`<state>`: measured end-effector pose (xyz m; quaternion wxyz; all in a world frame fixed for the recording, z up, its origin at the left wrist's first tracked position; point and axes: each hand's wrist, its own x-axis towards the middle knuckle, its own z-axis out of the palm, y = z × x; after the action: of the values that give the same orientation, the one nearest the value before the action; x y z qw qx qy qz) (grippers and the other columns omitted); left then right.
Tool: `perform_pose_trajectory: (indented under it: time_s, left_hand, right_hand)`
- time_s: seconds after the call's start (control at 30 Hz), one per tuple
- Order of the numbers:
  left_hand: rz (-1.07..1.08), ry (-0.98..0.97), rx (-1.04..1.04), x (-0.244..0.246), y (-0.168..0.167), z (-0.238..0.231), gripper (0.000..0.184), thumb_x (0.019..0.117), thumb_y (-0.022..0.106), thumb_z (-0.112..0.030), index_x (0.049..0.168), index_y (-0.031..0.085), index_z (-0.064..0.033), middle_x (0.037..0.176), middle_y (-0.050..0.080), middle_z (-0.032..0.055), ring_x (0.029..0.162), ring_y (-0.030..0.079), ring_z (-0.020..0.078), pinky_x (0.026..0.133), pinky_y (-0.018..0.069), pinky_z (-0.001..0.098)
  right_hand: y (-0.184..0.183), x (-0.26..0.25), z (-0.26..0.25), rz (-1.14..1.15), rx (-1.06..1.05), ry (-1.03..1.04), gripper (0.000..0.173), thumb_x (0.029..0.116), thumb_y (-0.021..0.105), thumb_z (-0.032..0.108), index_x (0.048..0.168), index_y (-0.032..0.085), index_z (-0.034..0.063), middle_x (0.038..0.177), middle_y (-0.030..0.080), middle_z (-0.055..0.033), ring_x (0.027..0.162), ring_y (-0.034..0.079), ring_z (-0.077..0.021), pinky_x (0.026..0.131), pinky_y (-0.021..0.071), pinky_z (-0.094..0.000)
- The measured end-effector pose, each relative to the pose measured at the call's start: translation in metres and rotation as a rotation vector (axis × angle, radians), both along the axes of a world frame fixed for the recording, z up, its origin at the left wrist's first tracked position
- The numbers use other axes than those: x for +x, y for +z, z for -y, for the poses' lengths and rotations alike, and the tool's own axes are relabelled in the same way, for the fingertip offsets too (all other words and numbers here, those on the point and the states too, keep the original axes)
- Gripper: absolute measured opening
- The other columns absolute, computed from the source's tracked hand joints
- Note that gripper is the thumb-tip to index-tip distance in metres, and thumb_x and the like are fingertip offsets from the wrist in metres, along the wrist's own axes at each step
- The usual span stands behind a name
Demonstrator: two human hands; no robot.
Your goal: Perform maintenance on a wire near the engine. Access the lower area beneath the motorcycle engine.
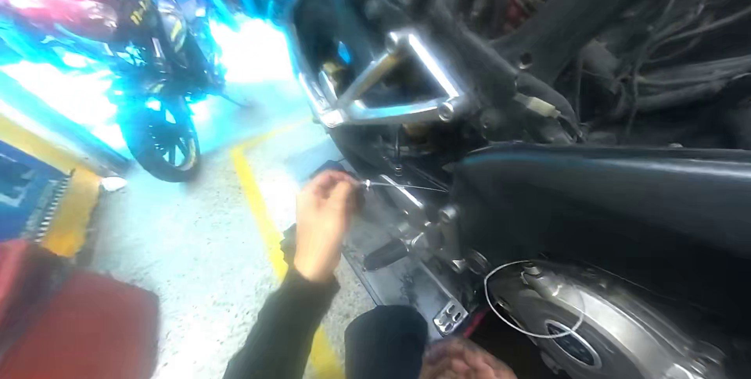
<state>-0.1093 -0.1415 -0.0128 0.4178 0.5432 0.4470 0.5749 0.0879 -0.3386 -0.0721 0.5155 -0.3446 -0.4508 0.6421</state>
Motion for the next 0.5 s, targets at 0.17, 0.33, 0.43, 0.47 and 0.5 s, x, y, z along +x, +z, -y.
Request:
perform_pose_trajectory:
  time_s: [0.17,0.33,0.43,0.47,0.5]
  left_hand:
    - [-0.114,-0.013,0.096,0.009,-0.011,0.092,0.008,0.0947,0.066,-0.013,0.093,0.074,-0.0116,0.064,0.063,-0.0014,0.045,0.048,0.0049,0.04,0.0393,0.0193]
    - [-0.051,0.007,0.107,0.022,-0.032,0.11,0.007,0.0951,0.067,-0.011,0.096,0.074,-0.008,0.066,0.063,0.0007,0.044,0.046,0.0041,0.038,0.0361,0.0177]
    - [-0.09,0.034,0.157,0.025,-0.028,0.112,0.007,0.0949,0.067,-0.008,0.096,0.073,-0.007,0.068,0.065,-0.0011,0.046,0.048,0.0027,0.039,0.0382,0.0167]
    - [-0.129,0.046,0.189,0.026,-0.026,0.113,0.006,0.0949,0.067,-0.008,0.097,0.073,-0.0073,0.069,0.066,-0.0027,0.047,0.05,0.0016,0.041,0.0403,0.016]
    - [-0.177,0.06,0.223,0.026,-0.025,0.114,0.005,0.0952,0.067,-0.009,0.097,0.072,-0.008,0.07,0.066,-0.0047,0.05,0.052,0.0005,0.043,0.0429,0.015]
  right_hand:
    - [0.01,-0.045,-0.074,-0.197,0.03,-0.195,0.032,0.1053,0.054,0.018,0.131,0.059,-0.0005,0.115,0.071,-0.0124,0.1,0.071,-0.0216,0.084,0.0609,-0.0386]
    - [0.007,-0.045,-0.1,-0.423,-0.054,-0.277,0.029,0.1066,0.053,0.026,0.118,0.072,0.0071,0.097,0.069,-0.0097,0.082,0.066,-0.0139,0.077,0.0582,-0.0291]
    - [0.011,-0.045,-0.099,-0.323,-0.078,-0.27,0.021,0.1025,0.062,0.02,0.106,0.076,0.0044,0.087,0.07,-0.01,0.073,0.064,-0.0111,0.072,0.0564,-0.0259]
    - [0.012,-0.045,-0.098,-0.306,-0.087,-0.267,0.02,0.1018,0.063,0.02,0.104,0.076,0.0044,0.085,0.07,-0.0094,0.072,0.063,-0.0102,0.071,0.0558,-0.0251]
    - [0.012,-0.044,-0.096,-0.297,-0.087,-0.264,0.02,0.1012,0.064,0.02,0.102,0.076,0.0047,0.084,0.069,-0.0083,0.071,0.062,-0.0094,0.069,0.0551,-0.0243]
